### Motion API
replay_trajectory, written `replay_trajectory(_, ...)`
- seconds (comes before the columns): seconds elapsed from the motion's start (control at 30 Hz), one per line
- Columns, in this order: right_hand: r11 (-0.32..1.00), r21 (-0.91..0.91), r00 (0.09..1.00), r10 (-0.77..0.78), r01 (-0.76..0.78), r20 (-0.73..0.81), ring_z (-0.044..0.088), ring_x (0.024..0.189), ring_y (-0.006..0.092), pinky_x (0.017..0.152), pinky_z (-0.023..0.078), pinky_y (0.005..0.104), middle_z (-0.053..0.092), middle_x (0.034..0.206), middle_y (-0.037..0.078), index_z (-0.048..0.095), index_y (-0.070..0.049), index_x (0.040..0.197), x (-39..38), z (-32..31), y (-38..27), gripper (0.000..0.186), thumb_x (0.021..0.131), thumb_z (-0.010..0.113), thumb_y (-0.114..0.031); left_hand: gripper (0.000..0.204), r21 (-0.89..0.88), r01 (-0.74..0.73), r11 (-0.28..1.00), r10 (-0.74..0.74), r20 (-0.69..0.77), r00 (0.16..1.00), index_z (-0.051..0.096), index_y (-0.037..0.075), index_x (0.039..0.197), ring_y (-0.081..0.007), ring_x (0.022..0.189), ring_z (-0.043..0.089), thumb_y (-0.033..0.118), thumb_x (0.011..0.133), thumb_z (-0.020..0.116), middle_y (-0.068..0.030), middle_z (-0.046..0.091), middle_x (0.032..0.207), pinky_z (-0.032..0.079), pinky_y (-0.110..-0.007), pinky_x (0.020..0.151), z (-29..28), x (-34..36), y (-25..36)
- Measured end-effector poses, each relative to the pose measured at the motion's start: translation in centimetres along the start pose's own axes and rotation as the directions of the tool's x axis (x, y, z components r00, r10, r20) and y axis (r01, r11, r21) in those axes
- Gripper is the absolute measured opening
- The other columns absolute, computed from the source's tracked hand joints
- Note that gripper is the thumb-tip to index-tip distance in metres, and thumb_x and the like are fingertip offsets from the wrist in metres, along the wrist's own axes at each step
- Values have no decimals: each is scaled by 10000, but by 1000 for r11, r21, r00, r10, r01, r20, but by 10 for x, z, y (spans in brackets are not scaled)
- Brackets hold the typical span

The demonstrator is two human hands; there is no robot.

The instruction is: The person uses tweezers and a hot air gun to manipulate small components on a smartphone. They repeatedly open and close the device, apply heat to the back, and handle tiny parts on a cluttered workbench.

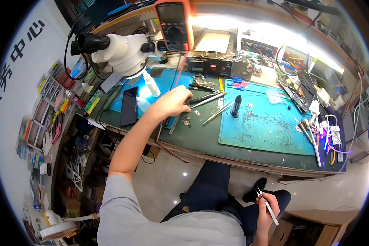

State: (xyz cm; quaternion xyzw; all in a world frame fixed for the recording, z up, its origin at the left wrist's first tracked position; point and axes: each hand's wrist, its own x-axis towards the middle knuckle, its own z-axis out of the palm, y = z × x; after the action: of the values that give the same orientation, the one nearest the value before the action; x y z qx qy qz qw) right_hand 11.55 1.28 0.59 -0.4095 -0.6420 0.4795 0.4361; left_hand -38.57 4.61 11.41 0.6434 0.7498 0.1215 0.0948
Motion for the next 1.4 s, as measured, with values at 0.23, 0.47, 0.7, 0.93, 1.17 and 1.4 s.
replay_trajectory(0.23,1000,-5,1000,-23,23,-21,727,823,189,733,576,276,718,978,147,714,60,1083,0,-9,-2,135,957,689,19,518,65,50,997,-60,175,983,673,24,1089,-349,1087,632,258,716,945,-165,637,1083,523,-407,948,-13,33,-9)
replay_trajectory(0.47,558,773,941,306,-301,145,754,937,232,818,651,368,740,1101,162,642,36,1307,10,-15,-9,274,1053,633,-67,564,60,67,996,-75,138,988,654,10,1094,-327,1067,632,237,681,965,-153,646,1089,522,-408,942,-18,28,-20)
replay_trajectory(0.7,497,846,978,173,-191,119,760,1019,241,902,653,381,735,1195,165,623,35,1356,8,-20,-13,347,1014,668,1,576,13,187,982,-186,173,967,593,19,1113,-230,962,600,191,706,962,-99,606,1066,520,-360,851,-24,37,-8)
replay_trajectory(0.93,497,843,975,173,-208,138,762,1044,248,910,653,388,733,1223,169,620,32,1366,7,-20,-14,381,994,700,11,549,-27,142,989,-140,85,987,616,33,1183,-169,871,596,159,747,924,-91,617,1056,536,-340,802,-16,36,-16)
replay_trajectory(1.17,509,830,966,222,-228,130,763,1005,244,880,657,384,719,1184,152,627,31,1346,8,-17,-15,373,982,704,2,518,0,71,997,-71,112,991,690,38,1220,-194,920,653,124,759,909,-89,673,1144,561,-347,854,-18,31,-31)
replay_trajectory(1.4,540,804,952,292,-246,96,740,941,190,810,641,333,715,1159,141,634,19,1334,6,-17,-11,342,994,667,17,534,-30,93,995,-89,128,988,671,30,1285,-196,969,669,120,801,877,-94,686,1147,573,-348,872,-32,30,-20)
